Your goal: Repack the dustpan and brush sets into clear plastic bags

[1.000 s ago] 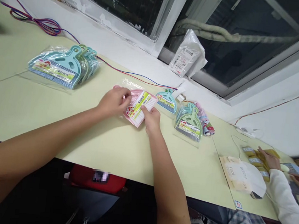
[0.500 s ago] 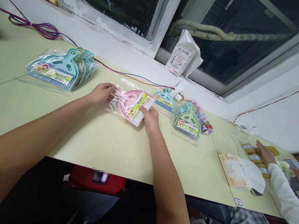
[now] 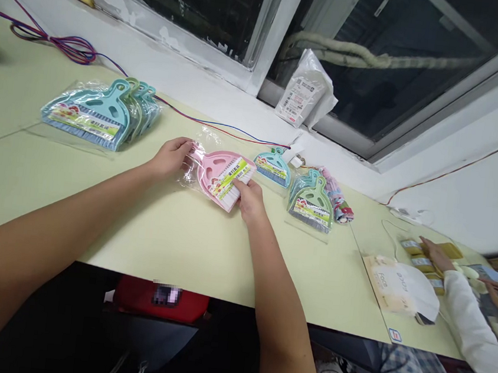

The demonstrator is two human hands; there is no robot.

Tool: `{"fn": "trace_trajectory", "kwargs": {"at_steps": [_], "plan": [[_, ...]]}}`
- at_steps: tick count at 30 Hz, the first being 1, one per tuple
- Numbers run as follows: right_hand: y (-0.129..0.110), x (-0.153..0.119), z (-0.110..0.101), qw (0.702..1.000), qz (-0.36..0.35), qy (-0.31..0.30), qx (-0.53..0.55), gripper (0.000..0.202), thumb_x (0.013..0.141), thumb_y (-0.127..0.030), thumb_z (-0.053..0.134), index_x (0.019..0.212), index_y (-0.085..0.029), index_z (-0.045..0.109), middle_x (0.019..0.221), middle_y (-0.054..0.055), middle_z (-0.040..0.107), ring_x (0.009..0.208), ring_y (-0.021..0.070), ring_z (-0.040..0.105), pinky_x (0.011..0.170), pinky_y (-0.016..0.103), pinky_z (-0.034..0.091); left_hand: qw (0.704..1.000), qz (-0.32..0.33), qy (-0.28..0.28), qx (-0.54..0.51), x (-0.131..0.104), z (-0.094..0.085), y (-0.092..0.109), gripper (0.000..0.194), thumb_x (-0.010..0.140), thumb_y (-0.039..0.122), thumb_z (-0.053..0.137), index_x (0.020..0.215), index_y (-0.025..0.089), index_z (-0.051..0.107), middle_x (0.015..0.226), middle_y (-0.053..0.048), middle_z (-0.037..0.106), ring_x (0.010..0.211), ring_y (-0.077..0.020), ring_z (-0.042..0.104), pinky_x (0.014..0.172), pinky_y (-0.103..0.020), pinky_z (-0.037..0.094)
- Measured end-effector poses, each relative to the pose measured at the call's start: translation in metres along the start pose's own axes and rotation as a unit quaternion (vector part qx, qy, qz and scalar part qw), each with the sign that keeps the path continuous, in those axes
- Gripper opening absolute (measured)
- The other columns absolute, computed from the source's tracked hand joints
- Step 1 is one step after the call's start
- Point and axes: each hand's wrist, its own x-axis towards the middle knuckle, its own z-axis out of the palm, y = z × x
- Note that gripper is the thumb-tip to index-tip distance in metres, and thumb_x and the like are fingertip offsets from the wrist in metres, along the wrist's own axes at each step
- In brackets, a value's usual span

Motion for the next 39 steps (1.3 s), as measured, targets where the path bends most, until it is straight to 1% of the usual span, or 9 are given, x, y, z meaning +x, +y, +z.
{"fn": "trace_trajectory", "kwargs": {"at_steps": [4,7,9,15,23,26,31,36,39], "plan": [[0.002,0.004,-0.002,1.000,-0.008,-0.001,0.015,0.019,0.083,-0.013,0.073,0.102,-0.015,0.073,0.095,0.007,0.080,0.089,0.0227,0.078,0.084,0.037,0.066,1.000,0.011,0.002,-0.001,0.000,0.003,-0.001,0.025,0.095,0.035,0.055,0.109,0.017,0.067,0.092,-0.005,0.065,0.060,-0.0128,0.057,0.053,-0.026,0.048],[0.002,0.009,-0.002,0.999,-0.015,0.026,0.037,0.018,0.087,-0.025,0.075,0.102,-0.016,0.072,0.095,0.007,0.080,0.093,0.0233,0.078,0.084,0.037,0.066,1.000,0.013,0.008,-0.002,-0.001,0.005,-0.001,0.026,0.096,0.033,0.053,0.110,0.016,0.066,0.092,-0.006,0.065,0.061,-0.0130,0.057,0.053,-0.025,0.048],[0.003,0.011,-0.003,0.998,-0.015,0.051,0.043,0.020,0.088,-0.029,0.076,0.102,-0.016,0.072,0.094,0.007,0.080,0.093,0.0236,0.078,0.083,0.037,0.066,1.000,0.018,0.003,-0.004,-0.003,0.007,-0.001,0.026,0.096,0.033,0.054,0.111,0.016,0.066,0.093,-0.006,0.065,0.064,-0.0136,0.059,0.055,-0.025,0.050],[0.006,0.014,-0.007,0.995,-0.022,0.088,0.028,0.020,0.084,-0.027,0.081,0.098,-0.014,0.073,0.090,0.008,0.080,0.085,0.0222,0.078,0.078,0.034,0.067,1.000,0.018,-0.018,0.002,-0.012,0.013,0.005,0.027,0.098,0.033,0.051,0.112,0.015,0.066,0.096,-0.007,0.064,0.064,-0.0131,0.060,0.056,-0.026,0.052],[0.005,0.013,-0.009,0.994,-0.022,0.105,-0.004,0.039,0.070,-0.033,0.094,0.098,-0.014,0.073,0.085,0.008,0.080,0.081,0.0243,0.078,0.074,0.035,0.068,0.999,0.038,-0.030,0.012,-0.017,0.015,0.009,0.028,0.099,0.033,0.051,0.114,0.016,0.068,0.097,-0.007,0.064,0.067,-0.0128,0.059,0.056,-0.024,0.052],[0.003,0.009,-0.008,0.995,-0.017,0.102,-0.007,0.041,0.069,-0.032,0.094,0.099,-0.014,0.074,0.087,0.008,0.080,0.081,0.0244,0.078,0.074,0.036,0.068,0.998,0.050,-0.041,0.022,-0.019,0.015,0.011,0.029,0.100,0.034,0.049,0.115,0.016,0.067,0.096,-0.007,0.062,0.064,-0.0126,0.060,0.054,-0.025,0.052],[0.000,0.005,-0.006,0.993,-0.020,0.114,-0.011,0.039,0.069,-0.027,0.094,0.100,-0.013,0.075,0.095,0.009,0.081,0.078,0.0228,0.077,0.071,0.034,0.067,0.996,0.050,-0.071,0.001,-0.024,0.019,0.014,0.030,0.102,0.033,0.046,0.118,0.016,0.064,0.096,-0.007,0.059,0.061,-0.0130,0.062,0.051,-0.027,0.053],[0.000,0.005,-0.007,0.993,-0.021,0.112,-0.040,0.044,0.066,-0.027,0.096,0.102,-0.013,0.076,0.097,0.009,0.081,0.077,0.0225,0.077,0.070,0.034,0.067,0.996,0.051,-0.066,0.012,-0.026,0.020,0.013,0.029,0.101,0.035,0.048,0.118,0.018,0.064,0.096,-0.006,0.062,0.062,-0.0136,0.062,0.053,-0.027,0.054],[0.001,0.008,-0.007,0.994,-0.025,0.104,-0.030,0.042,0.068,-0.029,0.094,0.102,-0.014,0.075,0.096,0.008,0.081,0.076,0.0223,0.077,0.071,0.034,0.067,0.997,0.045,-0.055,0.021,-0.025,0.019,0.013,0.029,0.101,0.035,0.049,0.118,0.017,0.065,0.096,-0.007,0.064,0.063,-0.0133,0.062,0.054,-0.026,0.054]]}}
